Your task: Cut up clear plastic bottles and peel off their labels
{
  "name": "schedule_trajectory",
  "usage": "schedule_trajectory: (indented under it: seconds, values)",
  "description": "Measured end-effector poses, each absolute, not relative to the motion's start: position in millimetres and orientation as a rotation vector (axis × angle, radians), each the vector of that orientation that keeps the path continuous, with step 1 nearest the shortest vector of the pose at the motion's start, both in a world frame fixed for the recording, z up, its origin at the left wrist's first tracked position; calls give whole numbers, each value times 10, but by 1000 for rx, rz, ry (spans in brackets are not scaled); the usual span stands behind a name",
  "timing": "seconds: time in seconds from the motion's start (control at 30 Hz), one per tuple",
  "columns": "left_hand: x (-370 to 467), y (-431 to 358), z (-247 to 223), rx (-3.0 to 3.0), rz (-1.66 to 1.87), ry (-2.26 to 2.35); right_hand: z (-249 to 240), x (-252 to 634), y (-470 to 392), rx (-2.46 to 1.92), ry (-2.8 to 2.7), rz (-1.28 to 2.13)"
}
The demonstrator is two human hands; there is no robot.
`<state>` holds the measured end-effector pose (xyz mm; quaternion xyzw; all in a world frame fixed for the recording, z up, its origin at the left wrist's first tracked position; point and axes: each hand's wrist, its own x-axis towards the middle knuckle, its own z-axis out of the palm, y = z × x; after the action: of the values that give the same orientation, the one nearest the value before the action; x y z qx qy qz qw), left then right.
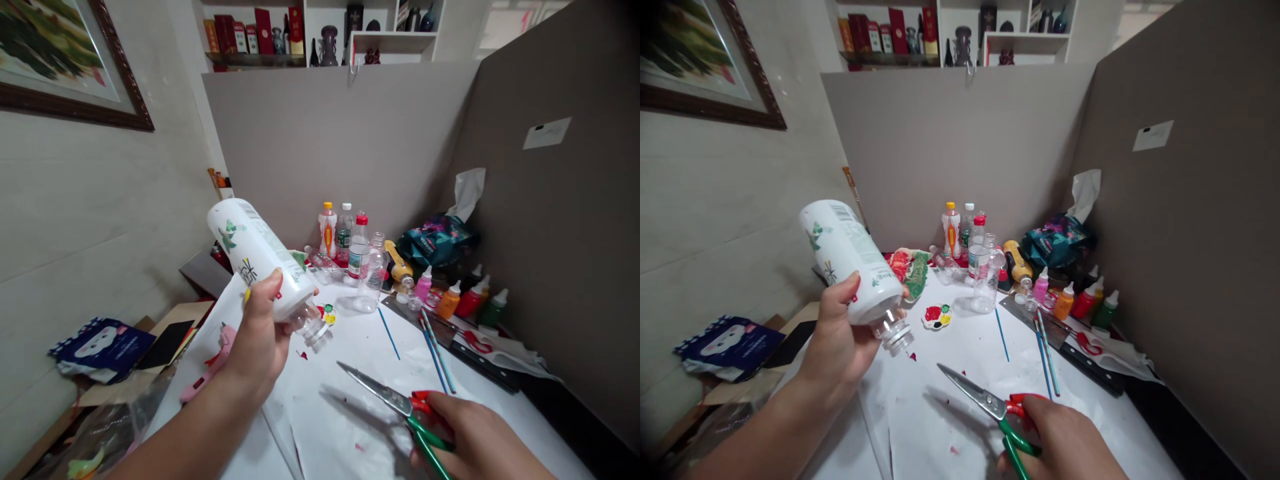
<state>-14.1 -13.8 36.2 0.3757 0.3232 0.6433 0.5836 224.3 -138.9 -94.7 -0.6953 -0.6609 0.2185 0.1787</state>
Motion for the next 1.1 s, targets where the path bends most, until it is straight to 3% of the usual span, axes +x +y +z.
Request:
schedule_trajectory:
  seconds: [0.23,0.4,0.5,1.1]
  values:
    - [-51,-220,308,875,1490,855,-838,2426,-1190,-1873,-2147,256]
    - [-11,-319,287,946,1417,838,-322,2044,-1156,-1082,-1899,15]
    - [-6,-375,283,970,1388,842,-118,1754,-1052,-838,-1883,-118]
    - [19,-390,248,1005,1419,794,-125,1529,-841,-655,-1925,-405]
